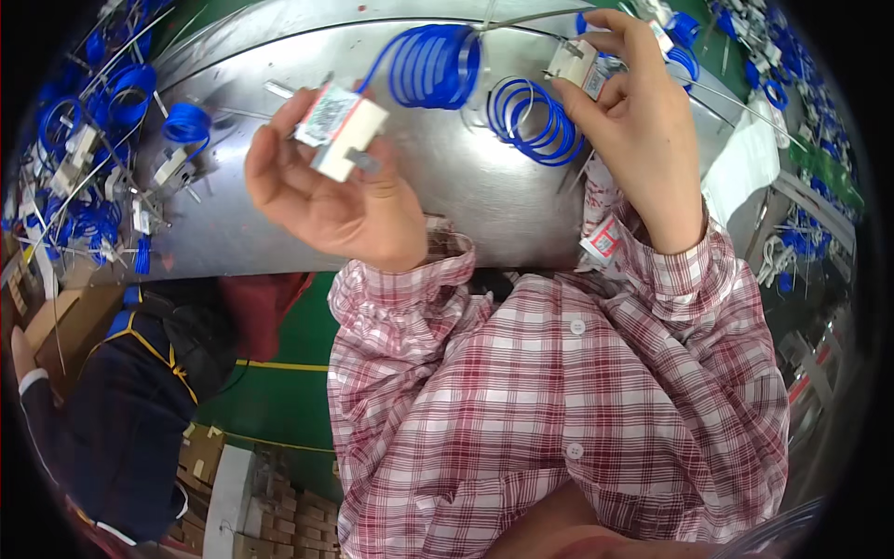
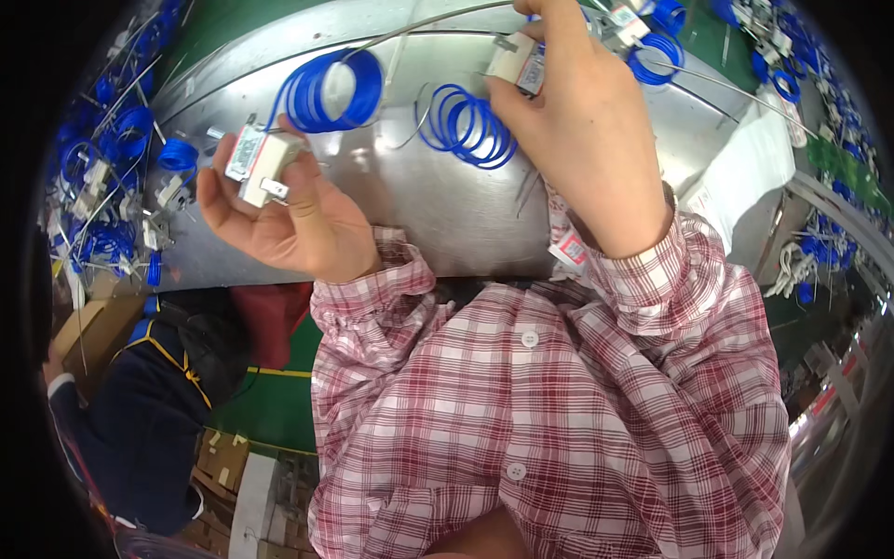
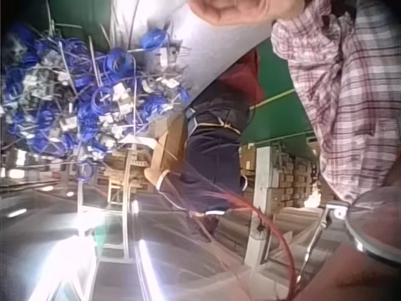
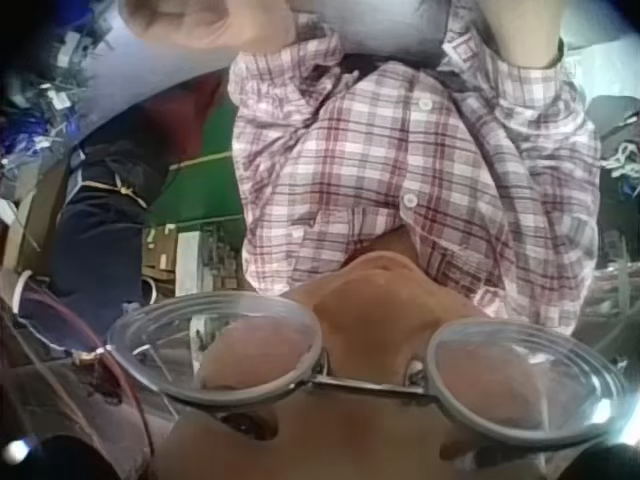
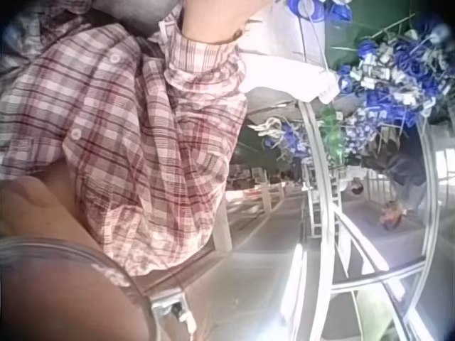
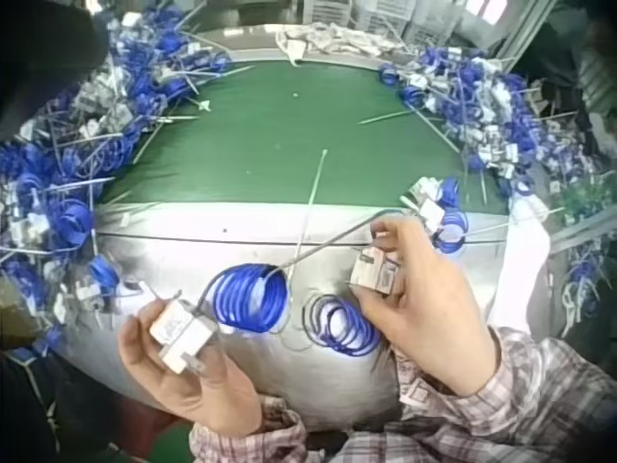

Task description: Assemble small electronic motor components by connecting wires, applying adhesive, and attaching labels.

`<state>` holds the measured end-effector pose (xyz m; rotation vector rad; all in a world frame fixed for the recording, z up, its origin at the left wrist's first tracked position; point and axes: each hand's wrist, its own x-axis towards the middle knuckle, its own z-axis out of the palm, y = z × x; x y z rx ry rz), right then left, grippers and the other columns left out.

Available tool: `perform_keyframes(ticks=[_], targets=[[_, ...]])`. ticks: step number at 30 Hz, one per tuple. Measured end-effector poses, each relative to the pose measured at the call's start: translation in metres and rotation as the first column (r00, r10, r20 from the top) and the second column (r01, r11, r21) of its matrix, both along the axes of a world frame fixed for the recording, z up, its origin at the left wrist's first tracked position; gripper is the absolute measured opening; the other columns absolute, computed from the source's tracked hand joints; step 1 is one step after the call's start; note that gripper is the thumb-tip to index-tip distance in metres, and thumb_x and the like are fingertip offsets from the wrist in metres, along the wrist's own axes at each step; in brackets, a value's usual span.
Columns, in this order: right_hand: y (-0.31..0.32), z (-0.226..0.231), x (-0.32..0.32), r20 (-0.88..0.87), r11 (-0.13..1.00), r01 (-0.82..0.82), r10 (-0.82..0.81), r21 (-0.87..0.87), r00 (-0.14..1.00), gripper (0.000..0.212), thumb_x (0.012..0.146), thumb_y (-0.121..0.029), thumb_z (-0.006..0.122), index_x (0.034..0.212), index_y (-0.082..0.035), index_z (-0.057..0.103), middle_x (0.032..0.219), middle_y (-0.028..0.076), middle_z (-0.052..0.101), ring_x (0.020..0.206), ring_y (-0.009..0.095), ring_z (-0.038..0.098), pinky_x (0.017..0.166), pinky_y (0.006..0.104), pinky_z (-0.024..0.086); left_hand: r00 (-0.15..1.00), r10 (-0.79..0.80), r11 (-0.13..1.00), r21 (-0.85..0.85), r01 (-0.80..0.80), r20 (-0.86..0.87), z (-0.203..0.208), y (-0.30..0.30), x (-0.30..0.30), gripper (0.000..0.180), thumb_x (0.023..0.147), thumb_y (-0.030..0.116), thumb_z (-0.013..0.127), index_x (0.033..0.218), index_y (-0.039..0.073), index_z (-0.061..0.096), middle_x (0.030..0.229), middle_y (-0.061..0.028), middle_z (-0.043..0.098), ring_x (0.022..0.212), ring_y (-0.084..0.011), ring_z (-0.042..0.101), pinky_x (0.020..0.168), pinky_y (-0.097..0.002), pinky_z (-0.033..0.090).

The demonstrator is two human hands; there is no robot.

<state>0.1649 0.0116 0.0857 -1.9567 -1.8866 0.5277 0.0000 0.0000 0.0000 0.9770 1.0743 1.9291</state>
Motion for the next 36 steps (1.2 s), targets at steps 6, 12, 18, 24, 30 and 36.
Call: perform_keyframes(ticks=[6,12,18,24,30,36], targets=[[-0.02,0.048,-0.001,-0.486,0.939,0.224,-0.328,-0.26,0.81,0.068,0.068,0.006,0.066,0.125,-0.002,0.031,0.103,0.013,0.052,0.059,0.012,0.054,0.049,0.0194,0.041,0.998,-0.036,0.996,0.081,0.032,0.045,-0.003,0.002,0.001,0.067,0.074,0.002,0.069,0.127,0.006,0.029,0.12,-0.0137,0.043,0.108,-0.0247,0.046,0.089,-0.0435,0.048],[-0.044,0.043,0.016,-0.53,0.977,0.175,-0.084,0.124,0.844,0.069,0.068,0.008,0.065,0.126,0.001,0.029,0.114,0.018,0.044,0.084,0.013,0.055,0.052,0.0194,0.042,0.998,-0.067,0.997,0.028,0.067,-0.004,0.0,0.001,0.01,0.061,0.074,-0.003,0.067,0.124,0.005,0.033,0.119,-0.0133,0.044,0.108,-0.0248,0.047,0.09,-0.0421,0.047],[-0.065,0.046,0.049,-0.567,0.994,-0.025,0.082,0.106,0.82,0.07,0.068,0.008,0.065,0.127,0.001,0.027,0.118,0.018,0.043,0.085,0.015,0.056,0.054,0.0196,0.042,0.902,-0.274,0.958,-0.014,0.286,-0.334,-0.006,-0.005,0.023,0.054,0.074,-0.004,0.063,0.12,0.0,0.035,0.117,-0.0162,0.045,0.106,-0.0244,0.046,0.093,-0.0347,0.038],[-0.067,0.067,0.044,-0.776,0.951,0.151,-0.308,-0.27,0.55,0.071,0.071,0.008,0.064,0.129,0.0,0.024,0.116,0.018,0.045,0.085,0.015,0.056,0.058,0.0192,0.043,0.934,-0.211,0.977,-0.026,0.213,-0.29,-0.011,-0.011,0.019,0.049,0.075,-0.008,0.057,0.119,0.0,0.036,0.117,-0.0152,0.045,0.104,-0.0227,0.047,0.089,-0.0339,0.042],[-0.102,0.024,0.037,-0.946,0.937,0.347,-0.15,-0.043,0.288,0.079,0.07,0.006,0.069,0.131,0.001,0.02,0.114,0.026,0.048,0.079,0.015,0.057,0.066,0.0215,0.046,0.949,-0.211,0.977,-0.078,0.198,-0.233,-0.007,-0.01,0.021,0.047,0.077,-0.008,0.055,0.119,0.0,0.036,0.118,-0.0153,0.044,0.104,-0.0213,0.047,0.087,-0.031,0.043],[-0.107,0.016,0.037,-0.978,0.846,0.52,0.009,0.118,0.207,0.072,0.069,0.007,0.068,0.128,0.004,0.027,0.101,0.024,0.055,0.079,0.018,0.06,0.063,0.0233,0.048,0.957,-0.249,0.954,-0.205,0.217,-0.147,-0.012,-0.011,0.017,0.04,0.083,-0.001,0.057,0.118,0.002,0.04,0.116,-0.0123,0.046,0.1,-0.0178,0.049,0.082,-0.0274,0.045]])
